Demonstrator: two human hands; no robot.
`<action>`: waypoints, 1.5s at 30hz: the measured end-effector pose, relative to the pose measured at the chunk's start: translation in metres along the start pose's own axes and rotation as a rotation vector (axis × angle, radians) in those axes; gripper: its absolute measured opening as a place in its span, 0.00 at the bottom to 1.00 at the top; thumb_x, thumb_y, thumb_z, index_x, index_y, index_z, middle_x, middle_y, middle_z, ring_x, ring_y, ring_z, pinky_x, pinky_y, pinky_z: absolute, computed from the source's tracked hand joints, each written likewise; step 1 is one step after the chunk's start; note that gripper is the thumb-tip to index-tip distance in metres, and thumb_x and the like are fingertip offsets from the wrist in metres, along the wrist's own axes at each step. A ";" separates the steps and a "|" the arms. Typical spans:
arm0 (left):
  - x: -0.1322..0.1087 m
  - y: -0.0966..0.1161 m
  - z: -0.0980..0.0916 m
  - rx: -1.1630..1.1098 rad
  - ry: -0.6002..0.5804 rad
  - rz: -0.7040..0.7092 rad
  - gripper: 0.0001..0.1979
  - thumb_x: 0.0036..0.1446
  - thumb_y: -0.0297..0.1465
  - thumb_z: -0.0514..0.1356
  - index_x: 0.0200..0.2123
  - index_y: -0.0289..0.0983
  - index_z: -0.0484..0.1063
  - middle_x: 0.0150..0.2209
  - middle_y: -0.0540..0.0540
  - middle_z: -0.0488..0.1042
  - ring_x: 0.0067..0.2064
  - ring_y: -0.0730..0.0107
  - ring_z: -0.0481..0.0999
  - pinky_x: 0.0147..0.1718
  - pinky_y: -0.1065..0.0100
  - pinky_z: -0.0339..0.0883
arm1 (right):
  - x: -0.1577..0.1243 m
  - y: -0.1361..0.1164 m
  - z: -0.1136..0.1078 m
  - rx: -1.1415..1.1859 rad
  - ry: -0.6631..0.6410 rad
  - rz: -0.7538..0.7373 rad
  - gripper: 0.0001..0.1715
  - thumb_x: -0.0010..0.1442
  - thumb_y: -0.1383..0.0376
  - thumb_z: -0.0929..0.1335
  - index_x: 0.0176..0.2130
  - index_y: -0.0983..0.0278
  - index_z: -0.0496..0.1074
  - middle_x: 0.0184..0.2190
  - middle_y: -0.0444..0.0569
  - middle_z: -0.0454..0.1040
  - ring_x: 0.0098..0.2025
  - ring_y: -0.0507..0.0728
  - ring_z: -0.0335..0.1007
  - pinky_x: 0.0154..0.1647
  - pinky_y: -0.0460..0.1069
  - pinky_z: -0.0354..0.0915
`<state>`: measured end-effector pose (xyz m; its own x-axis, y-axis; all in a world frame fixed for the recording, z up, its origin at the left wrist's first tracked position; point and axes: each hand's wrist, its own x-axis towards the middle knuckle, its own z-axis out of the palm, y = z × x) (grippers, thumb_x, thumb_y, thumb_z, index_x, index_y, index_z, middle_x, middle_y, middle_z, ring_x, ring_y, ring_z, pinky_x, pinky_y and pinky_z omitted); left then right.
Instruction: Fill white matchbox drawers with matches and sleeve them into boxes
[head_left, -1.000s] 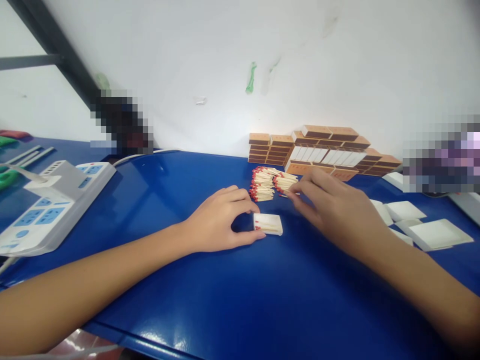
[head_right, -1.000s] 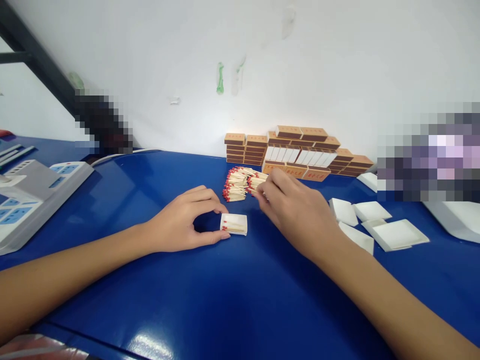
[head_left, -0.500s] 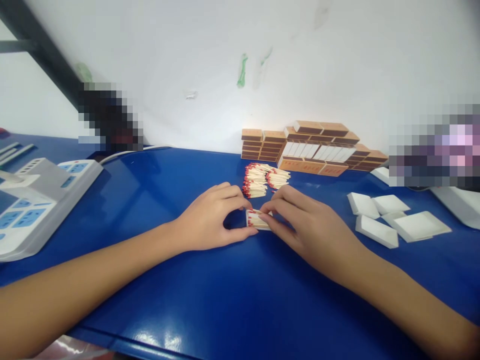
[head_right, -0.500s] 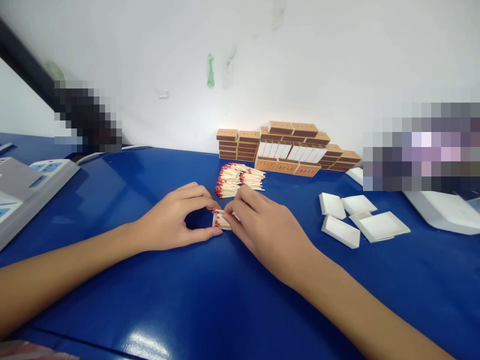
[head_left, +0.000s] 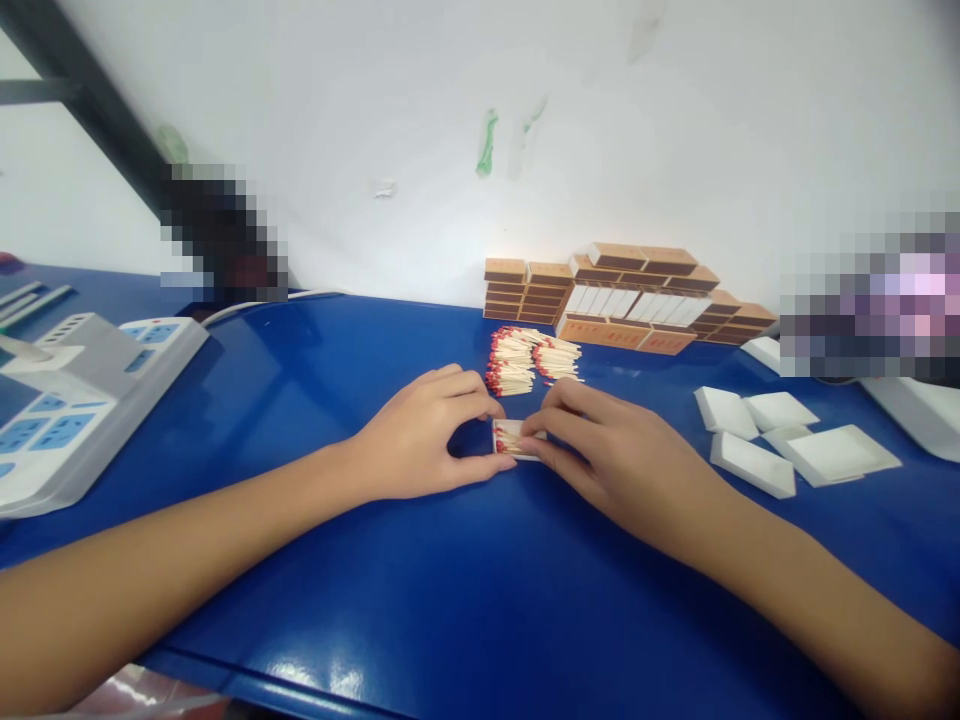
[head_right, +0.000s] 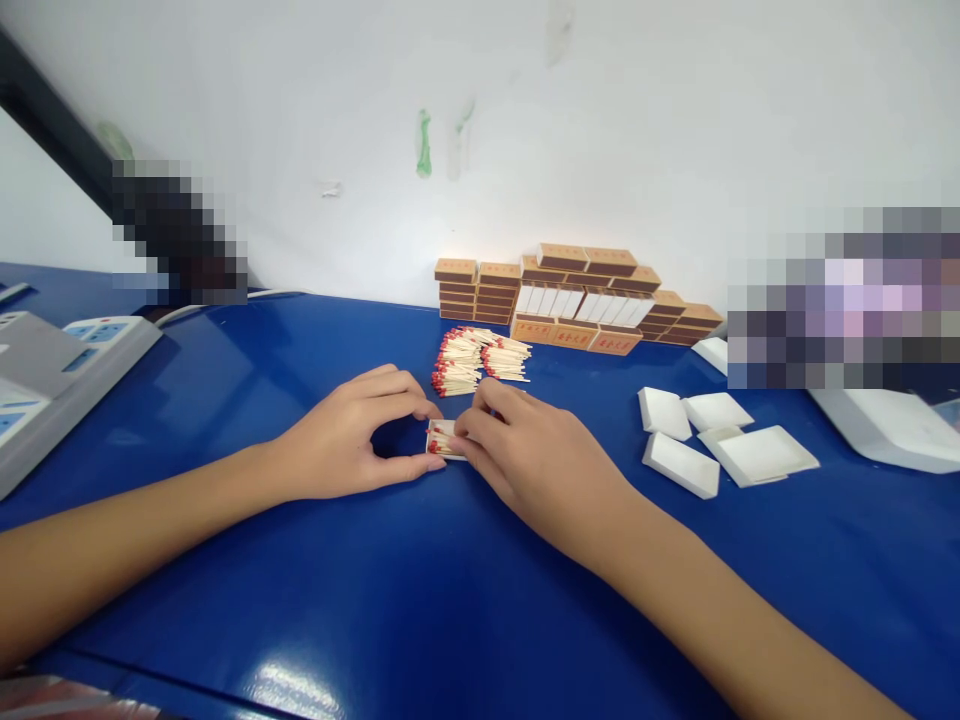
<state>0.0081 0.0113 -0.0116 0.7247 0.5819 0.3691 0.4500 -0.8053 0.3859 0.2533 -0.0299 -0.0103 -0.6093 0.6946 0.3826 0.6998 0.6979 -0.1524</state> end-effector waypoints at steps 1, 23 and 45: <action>0.000 0.000 0.000 0.001 -0.002 0.000 0.17 0.63 0.43 0.69 0.47 0.36 0.78 0.43 0.43 0.78 0.45 0.59 0.76 0.50 0.57 0.70 | 0.000 0.001 0.000 0.033 -0.010 0.004 0.11 0.75 0.64 0.65 0.44 0.63 0.78 0.39 0.50 0.73 0.38 0.57 0.74 0.38 0.52 0.70; 0.000 0.001 -0.002 0.006 -0.013 0.021 0.17 0.64 0.43 0.68 0.47 0.36 0.78 0.42 0.44 0.78 0.45 0.60 0.75 0.47 0.59 0.69 | -0.007 0.004 -0.012 0.110 -0.073 0.067 0.06 0.73 0.66 0.65 0.41 0.61 0.71 0.39 0.48 0.74 0.33 0.55 0.73 0.33 0.50 0.67; -0.001 0.002 -0.001 -0.012 -0.018 0.031 0.16 0.65 0.42 0.67 0.46 0.36 0.79 0.42 0.43 0.78 0.45 0.60 0.75 0.48 0.59 0.70 | -0.004 -0.009 -0.001 0.184 0.069 0.019 0.12 0.75 0.64 0.64 0.44 0.61 0.78 0.38 0.49 0.72 0.34 0.54 0.71 0.36 0.50 0.69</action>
<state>0.0081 0.0093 -0.0099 0.7476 0.5543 0.3659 0.4211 -0.8216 0.3843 0.2494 -0.0388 -0.0098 -0.5648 0.6989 0.4388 0.6274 0.7091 -0.3218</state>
